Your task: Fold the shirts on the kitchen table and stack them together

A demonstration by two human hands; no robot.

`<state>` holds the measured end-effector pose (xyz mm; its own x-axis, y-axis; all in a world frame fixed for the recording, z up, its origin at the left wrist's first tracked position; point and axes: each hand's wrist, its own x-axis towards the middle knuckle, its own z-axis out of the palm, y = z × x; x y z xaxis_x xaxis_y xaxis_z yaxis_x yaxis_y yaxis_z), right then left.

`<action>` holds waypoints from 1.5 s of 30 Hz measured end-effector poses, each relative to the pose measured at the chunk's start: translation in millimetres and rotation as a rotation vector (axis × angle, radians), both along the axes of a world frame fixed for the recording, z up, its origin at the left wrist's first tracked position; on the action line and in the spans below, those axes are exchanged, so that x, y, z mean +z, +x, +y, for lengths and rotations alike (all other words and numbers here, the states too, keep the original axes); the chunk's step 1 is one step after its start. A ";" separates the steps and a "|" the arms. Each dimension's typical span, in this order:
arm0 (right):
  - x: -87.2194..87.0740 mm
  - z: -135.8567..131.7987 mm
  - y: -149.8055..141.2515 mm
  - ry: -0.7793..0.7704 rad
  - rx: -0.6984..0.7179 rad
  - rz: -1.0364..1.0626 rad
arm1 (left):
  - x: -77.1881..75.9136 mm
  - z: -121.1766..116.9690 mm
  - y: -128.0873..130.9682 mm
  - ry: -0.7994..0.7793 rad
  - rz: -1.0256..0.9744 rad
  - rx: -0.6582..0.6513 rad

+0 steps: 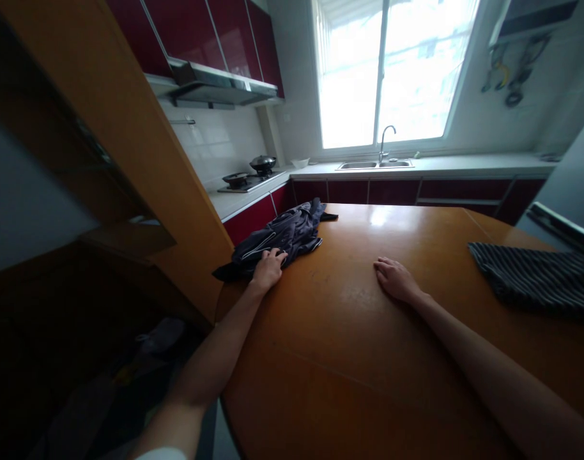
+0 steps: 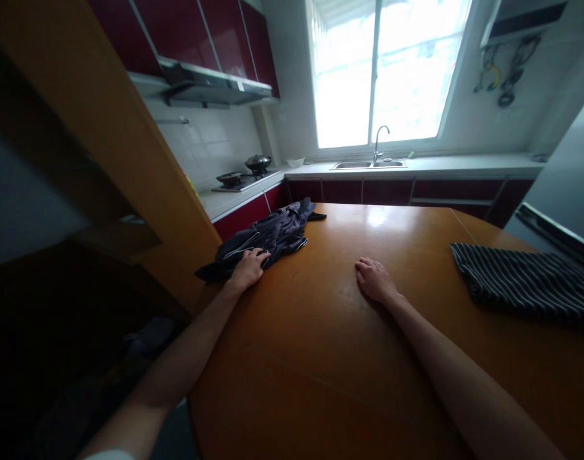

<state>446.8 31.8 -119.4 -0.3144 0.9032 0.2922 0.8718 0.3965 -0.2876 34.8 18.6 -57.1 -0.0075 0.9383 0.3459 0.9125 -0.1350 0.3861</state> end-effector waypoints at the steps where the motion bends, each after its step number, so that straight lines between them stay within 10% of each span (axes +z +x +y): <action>1: 0.4 -0.2 -0.1 0.004 -0.003 -0.005 | 0.7 1.1 -2.2 0.034 -0.094 0.017; 10: 5.0 -15.7 -23.9 0.086 0.192 0.065 | 4.0 -7.8 56.3 0.181 -0.599 -0.048; 14: 2.9 -34.8 -53.2 0.060 0.329 0.114 | 1.7 -35.1 104.5 -0.096 -1.196 -0.220; 19: 1.2 -42.1 -70.9 0.064 0.283 0.222 | 1.6 -59.8 134.0 -0.419 -1.435 -0.319; 27: 8.3 -30.5 -61.1 -0.007 0.393 0.657 | -17.9 -44.1 128.5 -0.158 -0.876 -0.437; 30: 11.0 -27.8 -51.9 -0.068 0.266 0.909 | -26.8 -33.2 117.1 0.042 -0.395 -0.353; 34: 21.9 -22.9 -17.6 0.068 -0.031 1.110 | -39.2 -24.2 104.8 -0.065 0.024 -0.297; 38: 37.3 -36.1 35.8 0.296 -0.183 1.106 | -46.1 -19.4 102.8 -0.133 0.134 -0.321; 45: 44.4 -110.9 108.2 0.300 0.005 0.729 | -44.3 -20.1 111.2 -0.073 0.092 -0.574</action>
